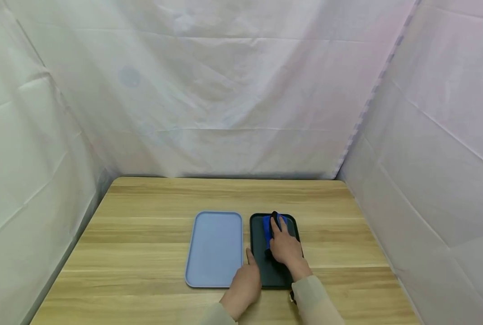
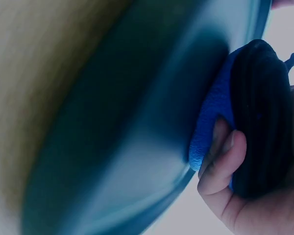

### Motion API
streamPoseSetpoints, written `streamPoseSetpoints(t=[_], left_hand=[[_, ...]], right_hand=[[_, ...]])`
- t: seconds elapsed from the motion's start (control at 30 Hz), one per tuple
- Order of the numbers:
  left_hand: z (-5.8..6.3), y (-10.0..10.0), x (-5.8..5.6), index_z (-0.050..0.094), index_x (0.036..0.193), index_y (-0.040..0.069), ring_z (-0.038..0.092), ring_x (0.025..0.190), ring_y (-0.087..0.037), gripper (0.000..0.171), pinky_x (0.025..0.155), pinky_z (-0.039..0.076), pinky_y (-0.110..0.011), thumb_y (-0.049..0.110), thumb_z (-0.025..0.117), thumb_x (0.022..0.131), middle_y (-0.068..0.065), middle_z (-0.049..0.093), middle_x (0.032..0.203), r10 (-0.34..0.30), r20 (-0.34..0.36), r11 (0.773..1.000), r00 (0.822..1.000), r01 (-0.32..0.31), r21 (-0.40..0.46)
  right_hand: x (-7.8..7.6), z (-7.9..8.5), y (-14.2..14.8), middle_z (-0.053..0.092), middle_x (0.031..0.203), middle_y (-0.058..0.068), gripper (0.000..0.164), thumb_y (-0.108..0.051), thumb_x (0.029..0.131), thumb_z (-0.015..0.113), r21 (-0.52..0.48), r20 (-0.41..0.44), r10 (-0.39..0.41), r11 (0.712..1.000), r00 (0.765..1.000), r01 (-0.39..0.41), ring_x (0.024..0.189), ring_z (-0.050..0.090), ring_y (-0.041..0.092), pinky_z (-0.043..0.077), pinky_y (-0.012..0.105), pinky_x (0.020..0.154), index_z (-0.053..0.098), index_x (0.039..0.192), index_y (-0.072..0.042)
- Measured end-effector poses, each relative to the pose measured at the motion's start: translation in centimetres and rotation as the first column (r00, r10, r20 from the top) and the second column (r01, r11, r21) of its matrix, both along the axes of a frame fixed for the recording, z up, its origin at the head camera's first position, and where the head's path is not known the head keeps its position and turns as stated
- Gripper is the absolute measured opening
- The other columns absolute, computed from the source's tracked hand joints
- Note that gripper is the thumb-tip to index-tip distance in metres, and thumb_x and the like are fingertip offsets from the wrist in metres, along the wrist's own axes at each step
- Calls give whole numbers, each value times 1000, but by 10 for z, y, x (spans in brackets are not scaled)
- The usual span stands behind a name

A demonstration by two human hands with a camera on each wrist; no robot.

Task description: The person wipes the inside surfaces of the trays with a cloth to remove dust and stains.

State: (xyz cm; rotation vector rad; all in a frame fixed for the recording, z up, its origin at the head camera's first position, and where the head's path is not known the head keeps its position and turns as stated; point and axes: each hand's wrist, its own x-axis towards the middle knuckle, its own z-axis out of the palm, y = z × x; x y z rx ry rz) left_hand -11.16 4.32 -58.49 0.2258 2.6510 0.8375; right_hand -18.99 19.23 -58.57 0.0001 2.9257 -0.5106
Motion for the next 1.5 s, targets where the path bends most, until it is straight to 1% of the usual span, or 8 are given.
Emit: streamPoseSetpoints(t=[0.1,0.23,0.4,0.7,0.9,1.17,1.33,1.5], left_hand=[[-3,1,0,16,158,-17,52,42,-18,84,45,45,-34,4,67,95,-7,52,50,6,7,1000,1000,-6,0],[-6,2,1,17,157,-18,51,41,-17,81,44,45,-33,4,66,96,-6,51,48,4,-6,1000,1000,-5,-10],[-8,3,1,18,157,-18,51,41,-16,79,44,46,-31,5,64,98,-5,51,48,-19,-34,998,999,17,-56],[-4,4,1,22,156,-17,54,43,-16,80,46,48,-30,3,68,94,-7,52,51,-52,-77,991,996,42,-131],[-3,4,0,23,156,-17,55,44,-16,79,46,49,-30,3,68,95,-8,53,52,-67,-80,990,995,56,-129],[-2,4,2,24,155,-19,58,45,-16,78,47,51,-29,4,69,95,-8,55,53,-96,-112,986,989,79,-147],[-1,4,2,25,155,-19,57,46,-16,78,48,51,-28,4,69,94,-8,55,53,-99,-101,984,990,83,-156],[-1,4,3,25,154,-20,58,46,-16,78,47,51,-28,1,69,94,-8,56,53,-89,-94,990,992,77,-122]], right_hand=[[0,-3,-1,14,174,16,71,-21,105,54,-25,16,-11,1000,1000,12,43,46,21,35,33,41,21,167,-20],[-1,-8,-3,12,174,18,72,-21,105,52,-21,18,-15,1000,1000,15,42,46,19,35,32,41,18,168,-17],[0,-7,-7,13,173,19,72,-21,105,52,-16,11,-19,1000,1000,20,42,44,19,35,32,41,18,168,-17],[0,-5,-14,13,173,20,71,-23,106,53,-13,-2,-5,1000,1000,5,43,44,18,36,33,42,20,167,-14],[-1,-6,-17,15,173,19,70,-24,106,54,-21,-8,-2,1000,1000,1,42,43,18,35,33,42,20,167,-17],[-2,-4,-23,15,174,16,71,-24,105,55,-34,4,17,999,1000,-17,43,44,17,36,33,42,20,167,-19],[-2,-2,-29,14,174,15,71,-24,106,54,-40,8,26,999,1000,-26,43,44,18,35,33,42,20,168,-20],[-1,-4,-31,12,174,14,72,-27,106,53,-33,4,24,999,1000,-24,43,44,19,35,33,42,18,168,-21]])
